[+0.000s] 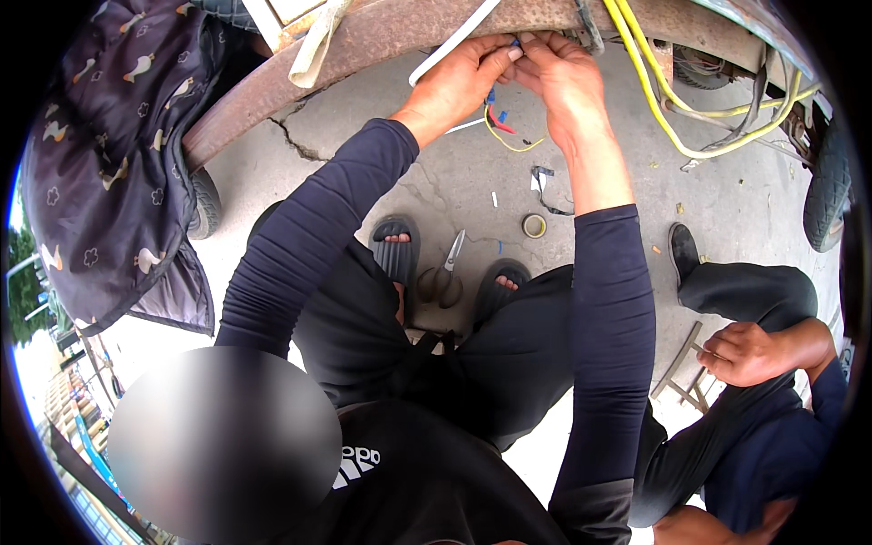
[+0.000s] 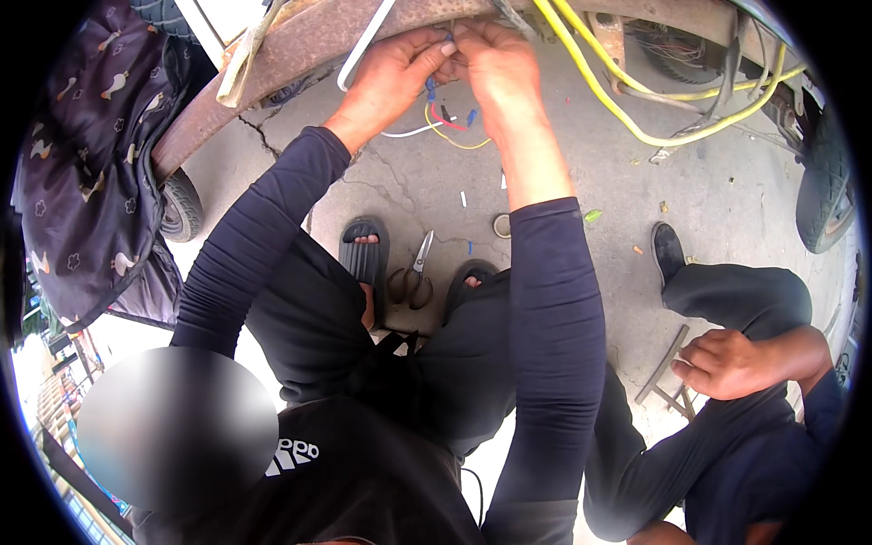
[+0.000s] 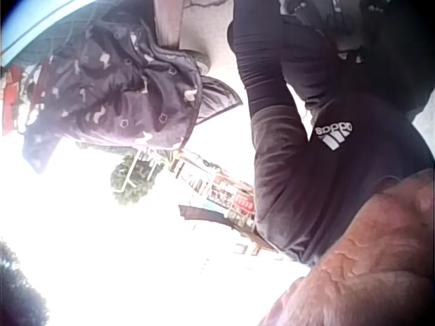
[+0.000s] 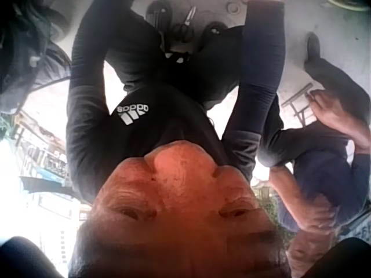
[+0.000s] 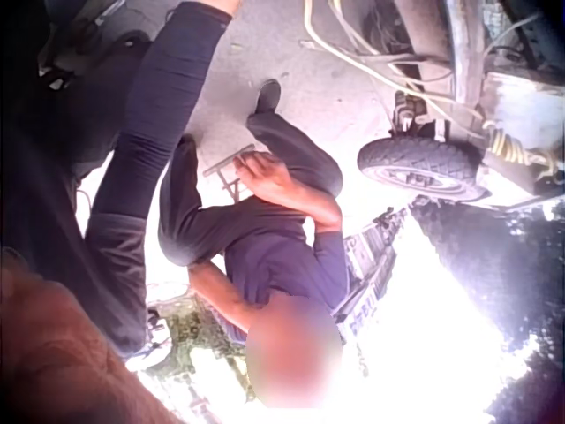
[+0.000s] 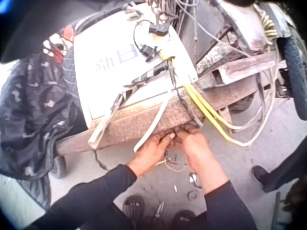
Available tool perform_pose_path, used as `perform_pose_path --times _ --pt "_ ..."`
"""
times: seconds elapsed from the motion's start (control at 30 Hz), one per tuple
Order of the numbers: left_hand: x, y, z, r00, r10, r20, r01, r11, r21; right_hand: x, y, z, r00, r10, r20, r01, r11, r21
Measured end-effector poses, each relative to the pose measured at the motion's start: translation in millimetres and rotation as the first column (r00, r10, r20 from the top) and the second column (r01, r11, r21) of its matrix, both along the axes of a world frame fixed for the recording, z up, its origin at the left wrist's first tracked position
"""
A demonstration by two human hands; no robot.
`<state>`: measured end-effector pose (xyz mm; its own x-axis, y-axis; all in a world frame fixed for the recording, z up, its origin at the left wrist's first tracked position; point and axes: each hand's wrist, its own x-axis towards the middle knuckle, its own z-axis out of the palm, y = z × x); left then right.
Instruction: The person sits on the ground and uses pliers to strip insulation from several colored wires. They twist the exposed strands together and wrap the connections with electrical tape.
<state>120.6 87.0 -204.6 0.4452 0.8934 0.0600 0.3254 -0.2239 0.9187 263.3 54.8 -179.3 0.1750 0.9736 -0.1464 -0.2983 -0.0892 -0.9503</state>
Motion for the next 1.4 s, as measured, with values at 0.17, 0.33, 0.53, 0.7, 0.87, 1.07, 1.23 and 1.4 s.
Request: perform_pose_path --times 0.17,0.33,0.53,0.7,0.87,1.07,1.23,1.4 --pt "2.8 5.8 -3.4 1.0 0.015 0.014 -0.016 0.998 0.065 11.4 13.1 -17.3 0.987 0.003 0.16 -0.012 0.998 0.057" --pt "-1.0 10.4 5.5 1.0 -0.012 0.025 0.013 0.999 -0.039 15.2 16.9 -18.9 0.958 0.03 0.284 -0.059 0.994 0.095" --pt "-7.2 14.5 2.1 0.962 -0.178 0.208 0.236 0.923 -0.304 17.2 8.2 -16.9 0.915 0.038 0.402 -0.068 0.996 0.06" --pt "-10.5 0.1 14.9 0.947 -0.175 0.271 0.275 0.877 -0.394 16.7 -14.4 -5.3 0.878 0.129 0.46 -0.11 0.992 -0.067" --pt "-23.4 -12.0 22.3 0.949 -0.189 0.253 0.279 0.877 -0.39 37.1 -52.2 -8.2 0.58 0.414 0.701 -0.135 0.898 -0.418" --pt "-37.6 -27.0 27.6 0.947 -0.189 0.259 0.277 0.887 -0.37 18.9 -129.8 -77.5 0.044 0.643 0.764 -0.041 0.766 -0.642" --pt "-51.1 -35.2 29.4 0.951 -0.144 0.273 0.242 0.896 -0.373 -79.9 -247.8 -191.3 -0.033 0.847 0.53 -0.299 0.498 -0.814" --pt "-39.7 -40.3 38.2 0.958 -0.101 0.268 0.201 0.904 -0.378 -202.3 -376.8 -306.6 0.219 0.661 0.718 -0.225 0.75 -0.622"
